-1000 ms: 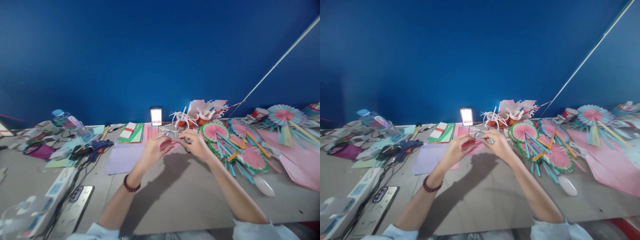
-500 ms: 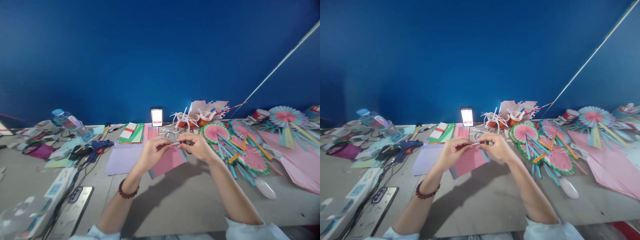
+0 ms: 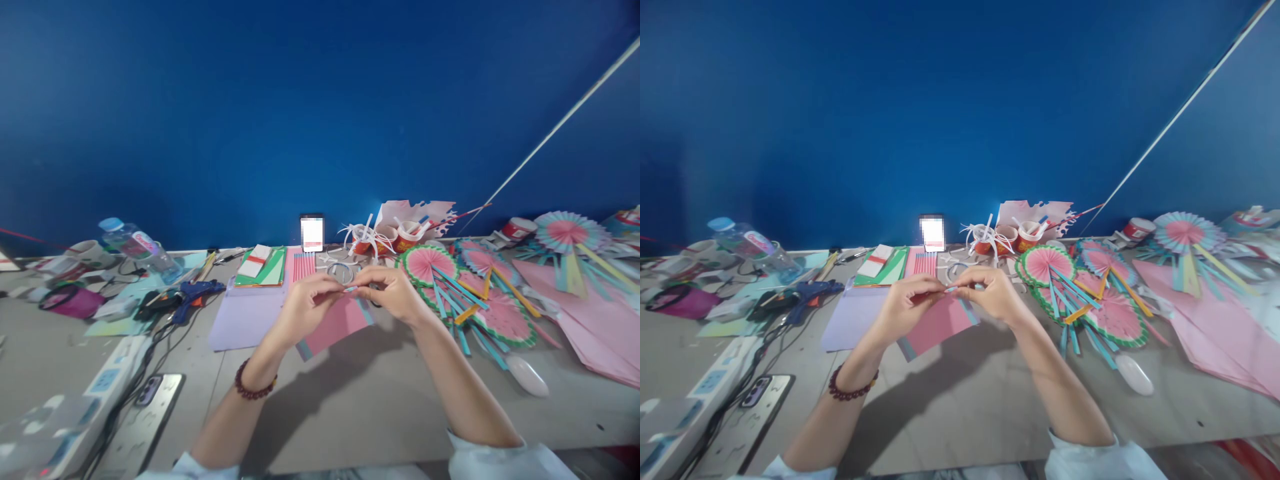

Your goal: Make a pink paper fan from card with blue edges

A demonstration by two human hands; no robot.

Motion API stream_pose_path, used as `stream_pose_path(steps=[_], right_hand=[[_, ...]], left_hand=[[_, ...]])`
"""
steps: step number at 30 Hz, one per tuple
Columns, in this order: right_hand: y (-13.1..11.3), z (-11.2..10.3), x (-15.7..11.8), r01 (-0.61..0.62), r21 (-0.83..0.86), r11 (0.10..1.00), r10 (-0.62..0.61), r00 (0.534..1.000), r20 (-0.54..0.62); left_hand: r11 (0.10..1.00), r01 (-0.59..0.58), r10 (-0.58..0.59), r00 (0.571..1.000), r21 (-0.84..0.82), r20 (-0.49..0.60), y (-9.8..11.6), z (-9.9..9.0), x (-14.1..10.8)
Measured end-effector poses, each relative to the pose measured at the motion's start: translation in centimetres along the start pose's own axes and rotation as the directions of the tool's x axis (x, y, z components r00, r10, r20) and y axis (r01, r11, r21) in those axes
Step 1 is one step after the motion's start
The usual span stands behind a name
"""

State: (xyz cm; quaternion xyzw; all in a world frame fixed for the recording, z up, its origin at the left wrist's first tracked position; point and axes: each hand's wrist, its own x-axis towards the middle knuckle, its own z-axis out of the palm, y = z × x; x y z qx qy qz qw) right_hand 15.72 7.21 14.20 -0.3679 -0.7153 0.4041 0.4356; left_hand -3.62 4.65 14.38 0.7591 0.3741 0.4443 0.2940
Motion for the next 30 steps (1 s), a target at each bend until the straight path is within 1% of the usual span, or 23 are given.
stream_pose_path(steps=[4,7,11,14,18,21,24,27,30], right_hand=[[-0.1,0.1,-0.1,0.071,-0.057,0.996,-0.074,0.997,-0.040],[0.0,0.3,-0.1,0.116,-0.107,0.987,-0.122,0.991,-0.055],[0.0,0.6,0.0,0.145,-0.163,0.976,-0.160,0.984,-0.083],[0.0,0.9,0.0,0.172,-0.208,0.963,-0.191,0.979,-0.077],[0.1,1.1,-0.1,0.191,-0.258,0.947,-0.222,0.970,-0.095],[0.1,1.1,-0.1,0.196,-0.265,0.944,-0.227,0.970,-0.092],[0.1,0.8,-0.1,0.194,-0.237,0.952,-0.216,0.974,-0.074],[0.0,0.4,0.0,0.168,-0.192,0.967,-0.179,0.983,-0.044],[0.1,0.1,0.0,0.114,-0.123,0.986,-0.116,0.993,-0.010]], left_hand=[[1.000,0.004,-0.003,1.000,0.014,-0.031,0.3,0.1,0.0],[0.998,-0.010,0.014,0.998,0.058,-0.059,0.2,0.2,-0.1],[0.992,-0.037,0.048,0.995,0.120,-0.092,-0.4,0.4,-0.1],[0.988,-0.046,0.065,0.990,0.149,-0.124,-0.7,0.6,0.0],[0.988,-0.021,0.044,0.989,0.155,-0.144,-0.7,0.7,0.1],[0.992,-0.001,0.020,0.988,0.128,-0.151,-0.6,0.7,0.1],[0.991,-0.014,0.034,0.989,0.136,-0.144,-0.6,0.6,0.1],[0.989,-0.026,0.044,0.991,0.143,-0.125,-0.3,0.6,0.1],[0.990,-0.030,0.047,0.991,0.140,-0.124,0.0,0.6,0.0]])
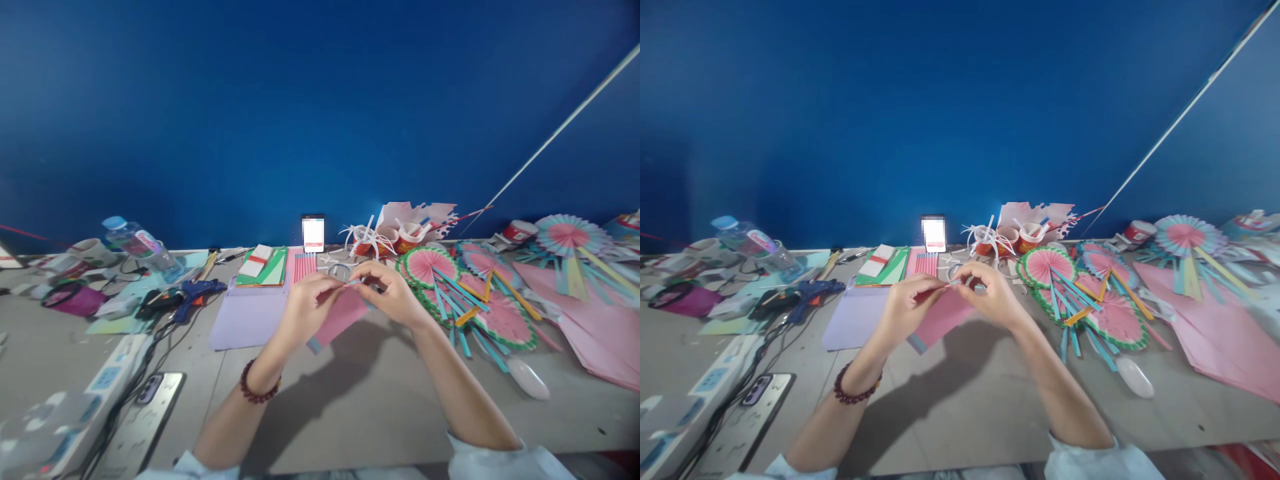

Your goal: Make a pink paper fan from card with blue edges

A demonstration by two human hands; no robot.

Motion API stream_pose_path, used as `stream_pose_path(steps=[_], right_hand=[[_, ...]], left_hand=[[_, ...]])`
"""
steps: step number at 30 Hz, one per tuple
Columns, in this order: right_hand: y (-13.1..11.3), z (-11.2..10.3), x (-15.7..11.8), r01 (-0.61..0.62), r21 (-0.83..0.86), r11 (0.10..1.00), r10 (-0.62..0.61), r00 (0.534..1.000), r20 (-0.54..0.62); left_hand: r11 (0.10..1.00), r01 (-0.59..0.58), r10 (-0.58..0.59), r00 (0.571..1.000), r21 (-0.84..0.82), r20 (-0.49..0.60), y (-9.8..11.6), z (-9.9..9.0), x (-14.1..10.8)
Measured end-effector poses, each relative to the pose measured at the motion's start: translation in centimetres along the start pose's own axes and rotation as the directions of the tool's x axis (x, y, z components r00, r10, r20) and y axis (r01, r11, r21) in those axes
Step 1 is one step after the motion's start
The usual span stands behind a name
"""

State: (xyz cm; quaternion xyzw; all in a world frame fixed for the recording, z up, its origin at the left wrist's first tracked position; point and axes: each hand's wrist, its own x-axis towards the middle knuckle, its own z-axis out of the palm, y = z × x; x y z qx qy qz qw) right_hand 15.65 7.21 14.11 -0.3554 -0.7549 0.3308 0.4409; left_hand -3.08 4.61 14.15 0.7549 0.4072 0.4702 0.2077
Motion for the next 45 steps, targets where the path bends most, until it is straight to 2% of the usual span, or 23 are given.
stream_pose_path(steps=[4,11,17,33,42,45], right_hand=[[0.14,-0.06,-0.01,-0.059,0.045,0.997,0.056,0.997,0.052],[0.41,0.27,-0.03,0.045,0.008,0.999,-0.045,0.998,-0.032],[0.18,0.12,0.08,0.068,-0.049,0.996,-0.072,0.994,-0.080],[0.16,0.18,0.17,0.053,-0.028,0.998,-0.054,0.997,-0.062],[-0.15,-0.19,-0.07,-0.083,0.076,0.994,0.072,0.988,0.139],[0.15,-0.10,0.00,-0.095,0.032,0.995,0.090,0.986,0.141]], left_hand=[[1.000,-0.014,0.014,1.000,0.005,-0.007,0.37,-0.03,-0.05],[0.999,-0.016,0.015,1.000,0.050,0.017,0.60,-0.06,-0.18],[0.999,0.016,-0.017,1.000,0.050,0.015,0.12,-0.15,-0.07],[0.997,0.068,-0.068,0.998,0.019,0.005,0.31,-0.29,0.01],[0.991,0.019,-0.024,0.999,0.135,0.031,-0.02,-0.01,-0.19],[0.989,0.007,-0.014,0.999,0.148,0.047,-0.08,0.01,-0.11]])
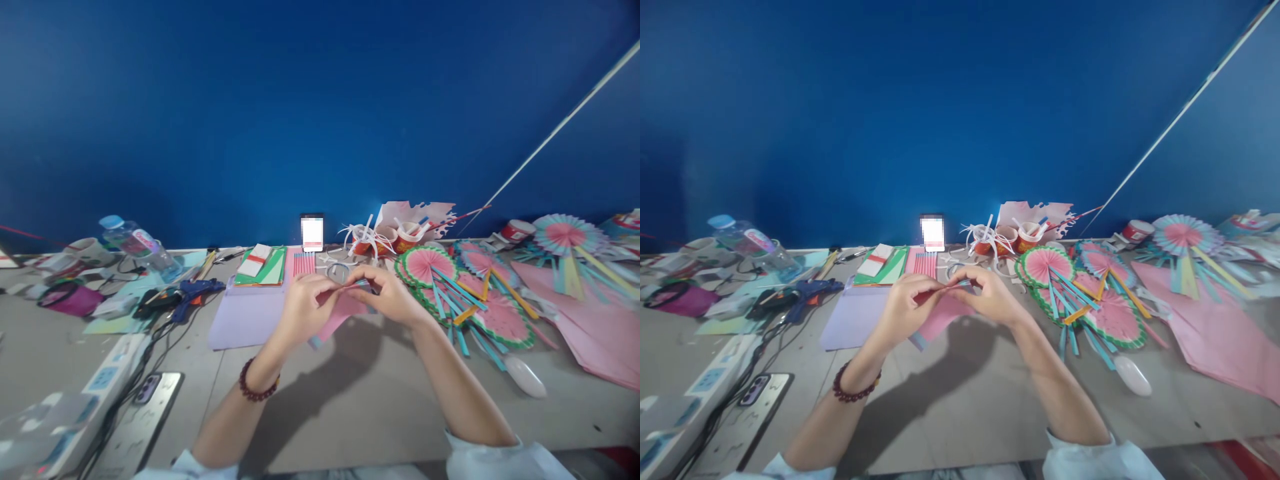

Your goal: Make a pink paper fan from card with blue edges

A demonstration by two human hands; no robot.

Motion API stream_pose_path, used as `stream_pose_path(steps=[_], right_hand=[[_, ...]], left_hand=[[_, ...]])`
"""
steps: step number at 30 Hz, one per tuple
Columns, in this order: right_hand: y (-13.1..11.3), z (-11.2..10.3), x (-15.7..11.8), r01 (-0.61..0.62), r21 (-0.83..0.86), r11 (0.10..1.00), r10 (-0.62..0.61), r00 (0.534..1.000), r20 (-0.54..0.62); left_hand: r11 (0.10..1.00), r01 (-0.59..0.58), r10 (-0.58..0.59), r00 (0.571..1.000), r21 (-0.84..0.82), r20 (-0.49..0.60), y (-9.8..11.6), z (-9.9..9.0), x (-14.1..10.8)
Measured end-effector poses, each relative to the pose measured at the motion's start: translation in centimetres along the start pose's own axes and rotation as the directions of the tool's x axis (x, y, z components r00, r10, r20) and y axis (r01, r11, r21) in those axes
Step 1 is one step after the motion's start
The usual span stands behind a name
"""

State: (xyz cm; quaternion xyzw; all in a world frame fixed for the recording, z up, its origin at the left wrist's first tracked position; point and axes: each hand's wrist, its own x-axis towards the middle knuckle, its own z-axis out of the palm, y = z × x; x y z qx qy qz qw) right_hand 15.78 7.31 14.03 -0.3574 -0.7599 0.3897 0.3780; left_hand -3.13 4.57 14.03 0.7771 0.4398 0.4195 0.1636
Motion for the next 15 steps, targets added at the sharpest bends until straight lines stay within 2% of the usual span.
stream_pose_path(steps=[3,7,15], right_hand=[[0.5,0.0,0.2,-0.034,-0.065,0.997,0.030,0.998,-0.062],[1.0,-0.3,0.3,-0.068,-0.126,0.990,0.049,0.988,-0.144],[0.8,-0.3,0.3,-0.059,-0.147,0.987,0.036,0.987,-0.157]], left_hand=[[1.000,-0.007,0.008,0.999,-0.023,0.036,-0.3,-0.2,0.1],[0.999,0.034,-0.035,0.999,0.032,0.040,-1.1,-0.5,0.2],[0.997,0.076,-0.075,0.996,-0.013,0.041,-1.3,-1.0,0.2]])
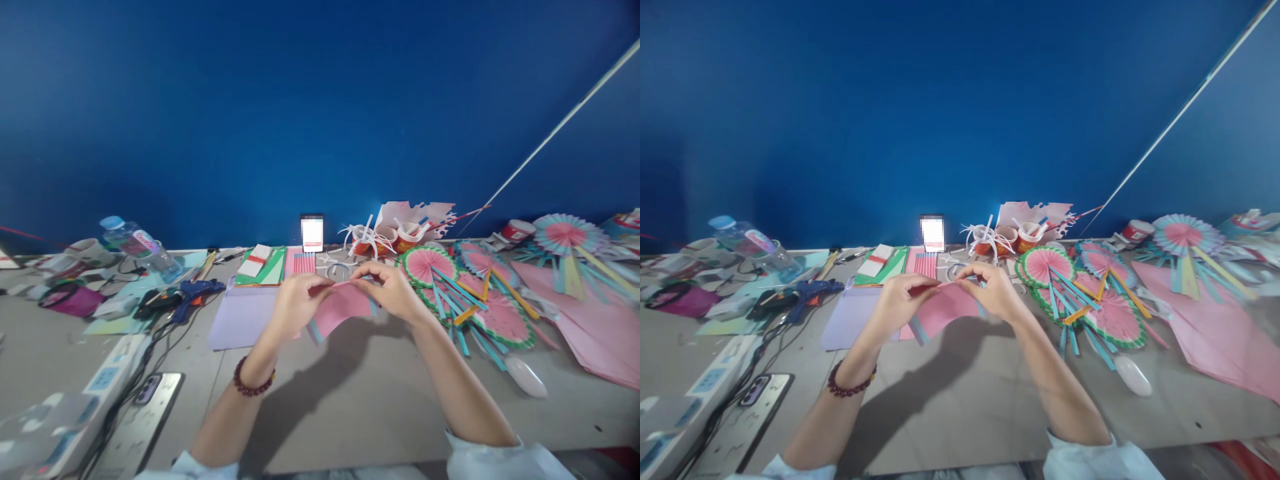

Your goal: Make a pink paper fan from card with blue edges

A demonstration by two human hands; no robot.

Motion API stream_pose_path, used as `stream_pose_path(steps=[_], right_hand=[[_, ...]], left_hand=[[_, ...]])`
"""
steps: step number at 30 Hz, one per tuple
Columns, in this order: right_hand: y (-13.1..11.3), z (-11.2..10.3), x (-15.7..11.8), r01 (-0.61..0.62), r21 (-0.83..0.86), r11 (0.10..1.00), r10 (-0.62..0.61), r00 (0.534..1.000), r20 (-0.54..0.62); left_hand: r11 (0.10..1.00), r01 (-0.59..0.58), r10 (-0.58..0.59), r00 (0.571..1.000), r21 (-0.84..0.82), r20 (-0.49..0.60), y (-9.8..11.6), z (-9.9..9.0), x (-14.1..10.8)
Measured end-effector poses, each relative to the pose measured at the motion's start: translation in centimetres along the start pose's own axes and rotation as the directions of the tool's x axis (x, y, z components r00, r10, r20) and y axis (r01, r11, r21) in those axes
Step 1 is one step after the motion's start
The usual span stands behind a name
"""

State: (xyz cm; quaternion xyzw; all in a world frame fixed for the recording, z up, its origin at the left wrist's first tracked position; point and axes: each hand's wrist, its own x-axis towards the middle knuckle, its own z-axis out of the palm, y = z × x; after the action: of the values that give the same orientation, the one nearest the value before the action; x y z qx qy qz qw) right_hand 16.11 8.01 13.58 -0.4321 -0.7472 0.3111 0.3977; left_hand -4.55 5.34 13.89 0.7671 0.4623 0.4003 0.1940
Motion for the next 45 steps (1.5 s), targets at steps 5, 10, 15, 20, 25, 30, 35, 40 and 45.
stream_pose_path(steps=[5,10,15,20,25,30,35,40,45], right_hand=[[0.0,-0.1,-0.1,0.010,0.014,1.000,-0.010,1.000,0.013],[-0.1,0.0,-0.1,0.035,0.014,0.999,-0.035,0.999,0.007],[-0.8,-0.1,-0.2,0.122,-0.012,0.992,-0.121,0.992,0.031],[-1.1,0.1,-0.4,0.234,-0.054,0.971,-0.231,0.972,0.048],[-0.7,0.5,-0.3,0.246,-0.094,0.965,-0.246,0.969,0.007],[-0.5,0.0,-0.3,0.234,-0.057,0.971,-0.235,0.972,-0.010],[-0.6,-0.2,-0.3,0.219,-0.063,0.974,-0.219,0.976,-0.005],[-0.7,-0.2,-0.3,0.224,-0.066,0.972,-0.225,0.974,-0.004],[-0.6,-0.3,-0.2,0.231,-0.059,0.971,-0.231,0.973,0.005]], left_hand=[[1.000,-0.002,0.002,1.000,-0.007,-0.026,-0.2,0.2,0.0],[0.999,-0.020,0.022,0.998,0.037,-0.059,-0.4,0.5,-0.1],[0.990,-0.036,0.049,0.994,0.135,-0.095,0.0,0.5,-0.2],[0.982,-0.073,0.089,0.993,0.177,-0.084,0.3,0.8,-0.4],[0.990,-0.098,0.102,0.994,0.101,-0.037,0.4,0.8,-0.3],[0.999,-0.016,0.017,1.000,-0.045,0.021,0.1,-0.4,-0.1],[0.998,-0.003,0.005,1.000,-0.069,0.028,0.0,-0.9,0.0],[0.997,0.002,-0.001,1.000,-0.076,0.009,0.0,-0.7,0.0],[0.996,0.001,-0.002,1.000,-0.085,-0.008,0.2,-0.7,0.1]])
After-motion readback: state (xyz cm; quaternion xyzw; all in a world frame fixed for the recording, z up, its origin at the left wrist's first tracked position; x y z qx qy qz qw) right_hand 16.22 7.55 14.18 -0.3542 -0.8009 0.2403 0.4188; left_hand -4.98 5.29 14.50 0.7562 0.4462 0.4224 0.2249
